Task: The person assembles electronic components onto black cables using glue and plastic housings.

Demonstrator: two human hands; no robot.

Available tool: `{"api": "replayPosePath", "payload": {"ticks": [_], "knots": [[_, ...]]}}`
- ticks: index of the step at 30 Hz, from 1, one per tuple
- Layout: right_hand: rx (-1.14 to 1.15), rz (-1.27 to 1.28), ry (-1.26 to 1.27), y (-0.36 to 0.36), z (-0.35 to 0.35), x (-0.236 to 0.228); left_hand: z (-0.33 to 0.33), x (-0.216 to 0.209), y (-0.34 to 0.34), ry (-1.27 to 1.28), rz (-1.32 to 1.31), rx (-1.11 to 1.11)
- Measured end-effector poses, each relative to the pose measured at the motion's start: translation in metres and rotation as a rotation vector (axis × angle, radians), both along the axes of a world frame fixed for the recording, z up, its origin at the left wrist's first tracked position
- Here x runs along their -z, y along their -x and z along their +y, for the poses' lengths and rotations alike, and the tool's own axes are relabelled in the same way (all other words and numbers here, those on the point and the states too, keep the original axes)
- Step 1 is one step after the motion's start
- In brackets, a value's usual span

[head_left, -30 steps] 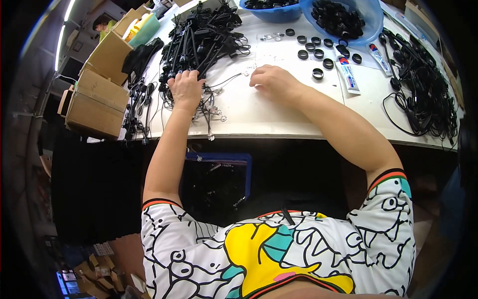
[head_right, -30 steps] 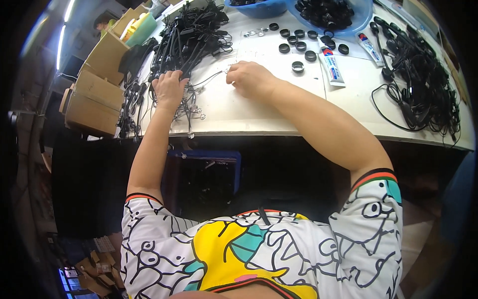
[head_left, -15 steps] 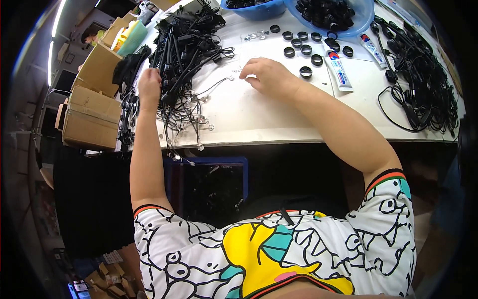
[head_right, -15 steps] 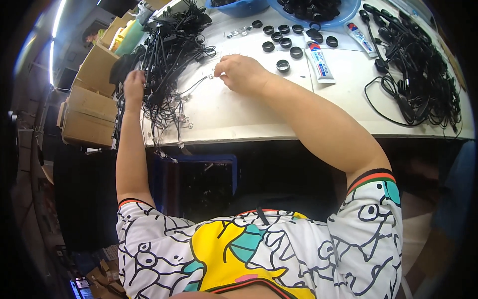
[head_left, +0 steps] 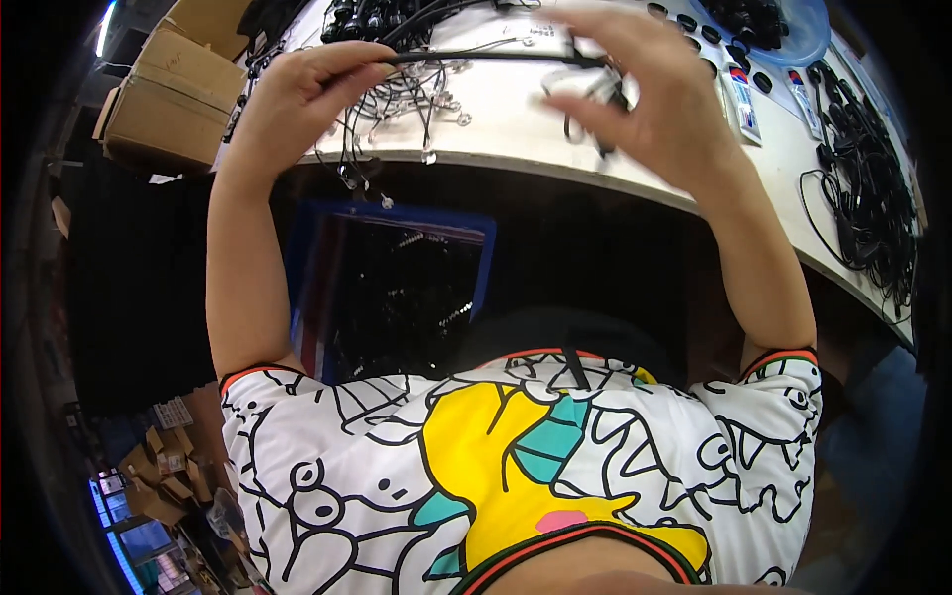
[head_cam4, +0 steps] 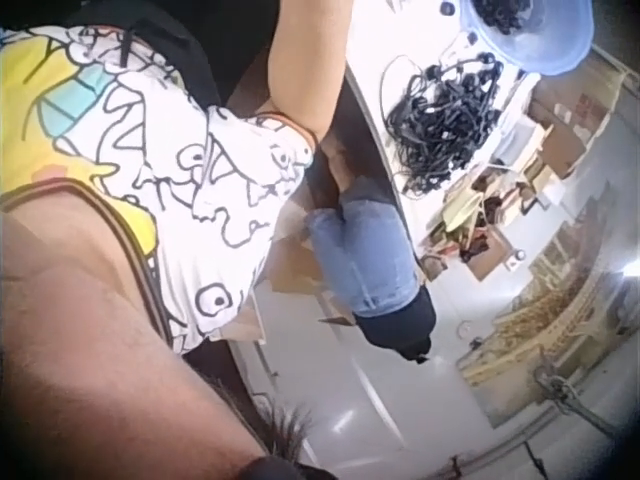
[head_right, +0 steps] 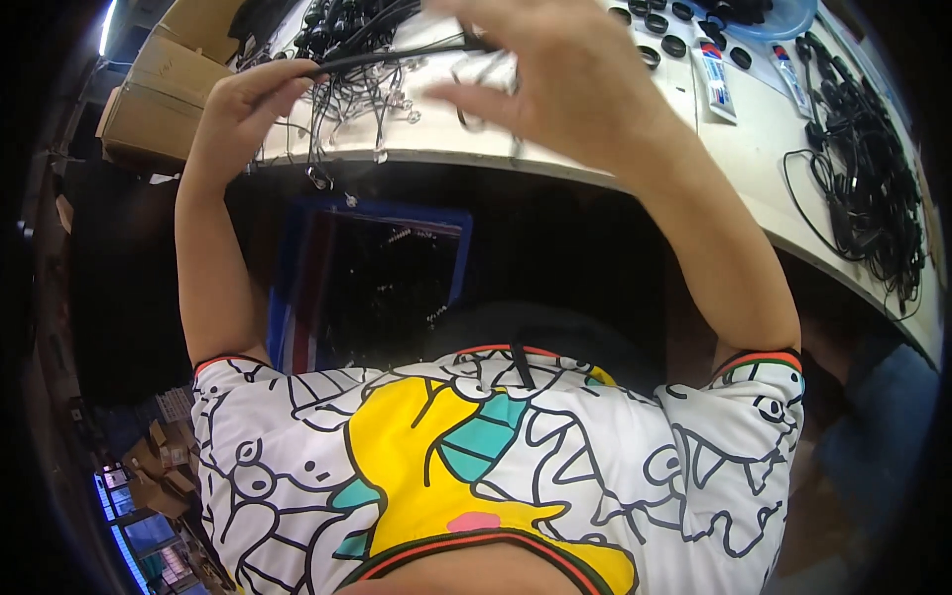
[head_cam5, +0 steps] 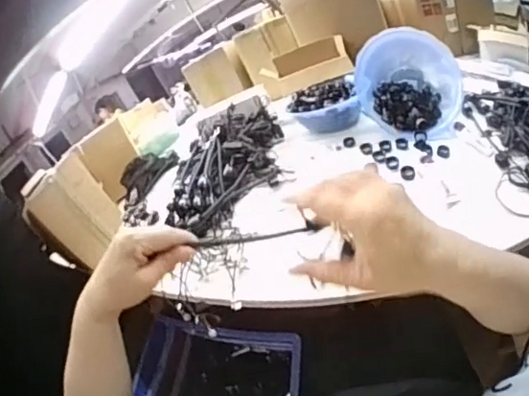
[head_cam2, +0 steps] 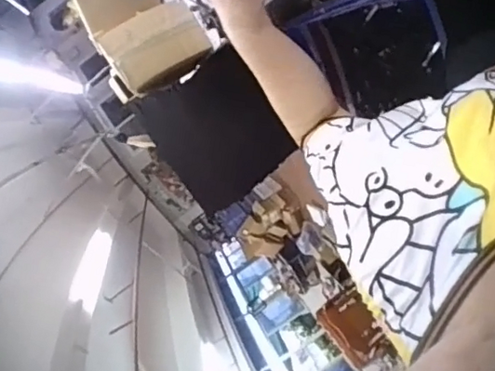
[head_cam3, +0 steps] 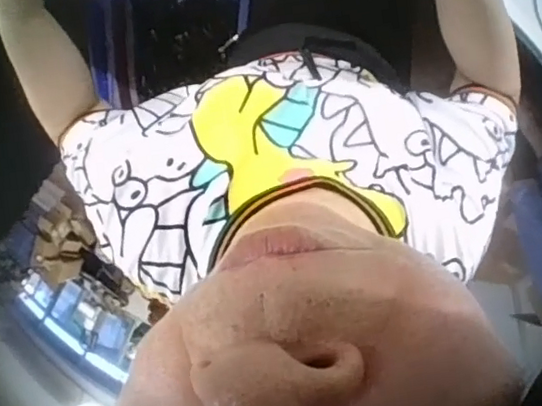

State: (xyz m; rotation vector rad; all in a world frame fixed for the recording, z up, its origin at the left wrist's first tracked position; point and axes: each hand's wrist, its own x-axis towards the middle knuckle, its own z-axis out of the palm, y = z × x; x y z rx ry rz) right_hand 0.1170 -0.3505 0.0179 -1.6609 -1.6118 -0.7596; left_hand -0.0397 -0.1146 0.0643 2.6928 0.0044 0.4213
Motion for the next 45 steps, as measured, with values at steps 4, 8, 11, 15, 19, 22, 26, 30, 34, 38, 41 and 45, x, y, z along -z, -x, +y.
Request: {"api": "replayPosePath", "payload": {"ticks": [4, 8, 11, 15, 19, 22, 26, 30, 34, 38, 41, 45], "knots": [[-0.041, 0.336, 0.358, 0.046, -0.024, 0.025, -0.04, 0.014, 0.019, -0.356, -0.102, 0.231], [-0.076, 0.819, 0.323, 0.059, -0.049, 0.071, -0.05, 0.067, 0.019, 0.154, -0.866, 0.042], [-0.051, 1.063, 0.28, 0.074, -0.069, 0.09, -0.074, 0.125, 0.043, 1.037, -0.584, -0.113], [-0.132, 1.097, 0.322, 0.089, -0.083, 0.105, -0.117, 0.132, 0.024, 1.751, -0.463, 0.046], [-0.156, 1.06, 0.376, 0.096, -0.08, 0.117, -0.135, 0.128, 0.011, 1.91, -0.667, 0.256], [-0.092, 0.897, 0.315, 0.092, -0.073, 0.14, -0.135, 0.123, 0.01, 1.807, -0.76, 0.323], [-0.043, 0.974, 0.504, 0.077, -0.084, 0.19, -0.128, 0.113, 0.018, 1.676, -0.809, 0.332], [0.03, 0.829, 0.631, 0.075, -0.085, 0.206, -0.119, 0.111, 0.025, 1.654, -0.837, 0.323], [0.026, 0.831, 0.74, 0.075, -0.09, 0.2, -0.116, 0.113, 0.024, 1.67, -0.722, 0.312], [-0.095, 0.634, 0.384, 0.072, -0.081, 0.135, -0.127, 0.125, 0.019, 1.67, -0.512, 0.378], [-0.078, 0.571, 0.103, 0.081, -0.062, 0.068, -0.143, 0.141, 0.013, 1.667, -0.339, 0.426], [-0.095, 0.343, 0.021, 0.081, -0.043, 0.043, -0.176, 0.163, 0.005, 1.626, -0.231, 0.332]]}}
